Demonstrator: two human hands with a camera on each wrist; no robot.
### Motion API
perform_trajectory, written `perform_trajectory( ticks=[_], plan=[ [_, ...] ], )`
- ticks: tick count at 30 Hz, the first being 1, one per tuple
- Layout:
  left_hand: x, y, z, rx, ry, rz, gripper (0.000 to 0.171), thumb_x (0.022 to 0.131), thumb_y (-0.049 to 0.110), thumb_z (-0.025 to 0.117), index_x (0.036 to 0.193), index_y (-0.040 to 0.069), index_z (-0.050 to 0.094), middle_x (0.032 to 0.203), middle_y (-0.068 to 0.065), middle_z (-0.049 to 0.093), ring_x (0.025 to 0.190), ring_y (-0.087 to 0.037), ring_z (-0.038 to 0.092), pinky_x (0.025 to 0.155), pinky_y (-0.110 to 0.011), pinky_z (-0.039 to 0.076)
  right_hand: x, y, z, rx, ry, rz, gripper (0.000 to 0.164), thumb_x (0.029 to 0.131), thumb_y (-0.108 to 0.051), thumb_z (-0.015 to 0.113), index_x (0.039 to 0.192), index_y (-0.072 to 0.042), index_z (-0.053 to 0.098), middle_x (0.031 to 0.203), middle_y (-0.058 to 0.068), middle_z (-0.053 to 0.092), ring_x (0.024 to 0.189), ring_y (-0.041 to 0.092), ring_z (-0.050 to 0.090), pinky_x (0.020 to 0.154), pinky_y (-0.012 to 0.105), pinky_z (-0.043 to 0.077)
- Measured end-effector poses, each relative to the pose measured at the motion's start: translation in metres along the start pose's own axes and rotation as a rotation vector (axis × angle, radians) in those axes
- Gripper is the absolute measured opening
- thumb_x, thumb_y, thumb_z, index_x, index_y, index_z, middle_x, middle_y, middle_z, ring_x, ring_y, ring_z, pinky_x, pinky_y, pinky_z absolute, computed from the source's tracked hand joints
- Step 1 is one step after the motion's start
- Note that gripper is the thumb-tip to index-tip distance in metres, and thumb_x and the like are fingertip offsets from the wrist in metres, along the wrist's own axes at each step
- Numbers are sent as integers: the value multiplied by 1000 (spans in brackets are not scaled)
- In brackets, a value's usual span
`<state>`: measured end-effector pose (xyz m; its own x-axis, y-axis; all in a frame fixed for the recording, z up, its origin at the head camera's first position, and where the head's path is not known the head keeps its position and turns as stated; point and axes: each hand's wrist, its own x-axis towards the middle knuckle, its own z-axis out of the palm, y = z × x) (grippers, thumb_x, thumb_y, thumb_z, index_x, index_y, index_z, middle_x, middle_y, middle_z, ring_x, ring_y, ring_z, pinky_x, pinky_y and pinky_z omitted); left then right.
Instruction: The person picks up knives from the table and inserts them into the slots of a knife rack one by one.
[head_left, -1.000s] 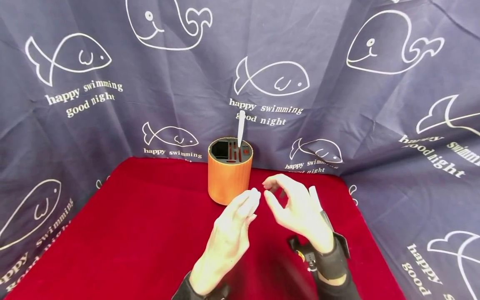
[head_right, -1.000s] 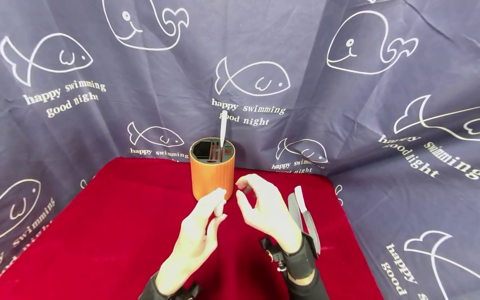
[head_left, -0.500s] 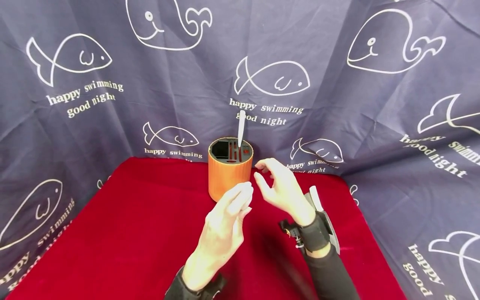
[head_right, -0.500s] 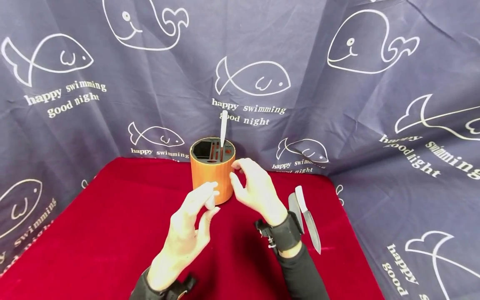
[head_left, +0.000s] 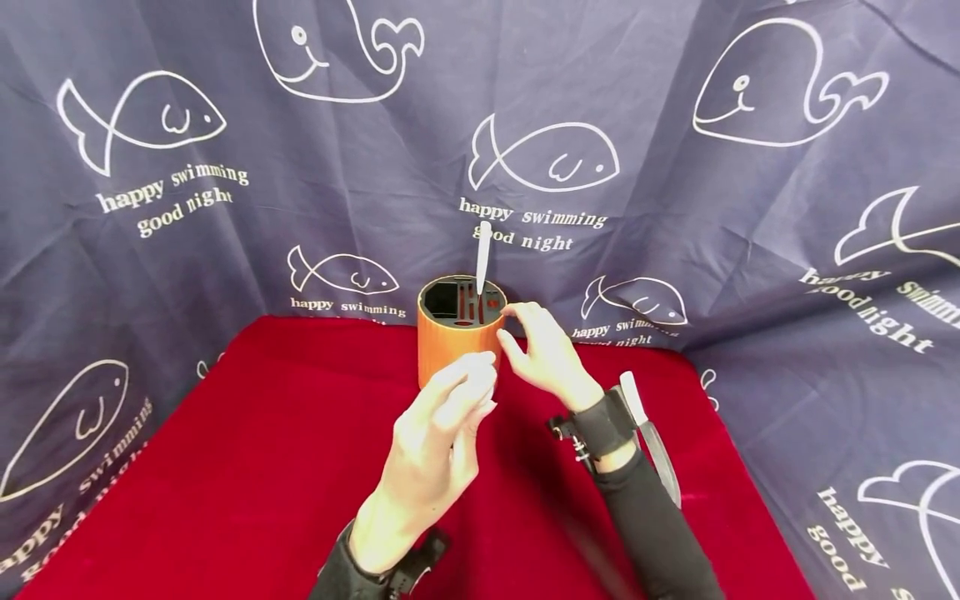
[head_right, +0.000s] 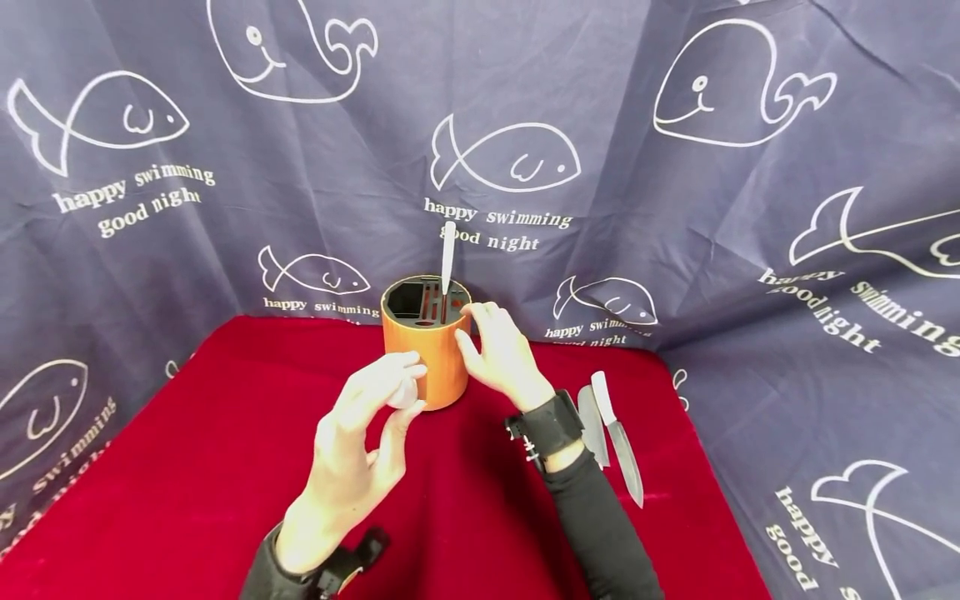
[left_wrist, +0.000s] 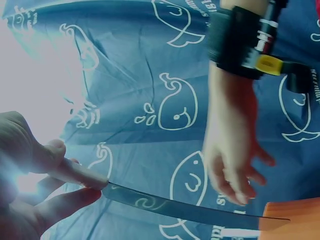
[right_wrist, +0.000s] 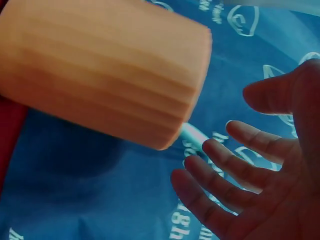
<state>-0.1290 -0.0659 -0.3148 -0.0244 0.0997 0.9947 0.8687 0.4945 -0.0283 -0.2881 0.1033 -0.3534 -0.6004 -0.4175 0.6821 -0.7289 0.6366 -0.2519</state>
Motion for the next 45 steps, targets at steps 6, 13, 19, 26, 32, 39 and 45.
perform_trajectory(
  ticks=[6,13,19,26,32,39,45],
  plan=[
    [9,-4,-4,-23,39,51,21,97,2,63,114,-7,55,113,-24,68,105,-31,70,96,-31,57,4,11,17,-1,-68,91,38,96,-27,65,125,-2,62,121,15,62,116,33,59,105,47,50],
    [16,-10,-5,-27,57,102,20,95,-1,63,112,-6,53,109,-26,66,104,-33,71,93,-32,59,9,17,31,8,-105,219,47,101,-37,57,139,-10,56,133,16,53,124,37,54,103,55,52],
    [20,-12,-3,-16,71,116,23,94,-4,63,114,-3,52,110,-27,67,102,-33,71,94,-32,59,14,24,40,15,-107,233,49,103,-35,54,144,-8,51,136,23,49,122,42,54,105,56,50],
    [23,-17,-1,-3,93,141,23,94,-2,64,113,-4,51,109,-27,66,101,-33,71,93,-33,59,14,27,54,22,-186,337,53,108,-38,39,154,-12,39,144,25,41,126,47,53,105,58,49],
    [25,-23,2,-33,139,148,23,93,-4,65,110,-6,50,105,-28,66,101,-32,72,90,-32,60,14,24,65,85,-241,329,54,110,-30,30,157,-4,27,153,28,33,136,50,44,112,60,43],
    [26,-29,7,-45,188,165,24,92,-4,66,110,-6,49,102,-29,65,101,-33,72,86,-33,62,13,21,70,231,-272,387,57,111,-30,23,160,-3,8,165,19,18,153,37,25,119,51,38],
    [28,-35,13,-25,209,119,27,92,-4,67,111,-5,48,107,-27,68,103,-33,72,91,-32,60,10,22,75,286,-253,439,56,111,-35,21,160,-13,5,161,23,22,147,39,34,112,55,44]
  ],
)
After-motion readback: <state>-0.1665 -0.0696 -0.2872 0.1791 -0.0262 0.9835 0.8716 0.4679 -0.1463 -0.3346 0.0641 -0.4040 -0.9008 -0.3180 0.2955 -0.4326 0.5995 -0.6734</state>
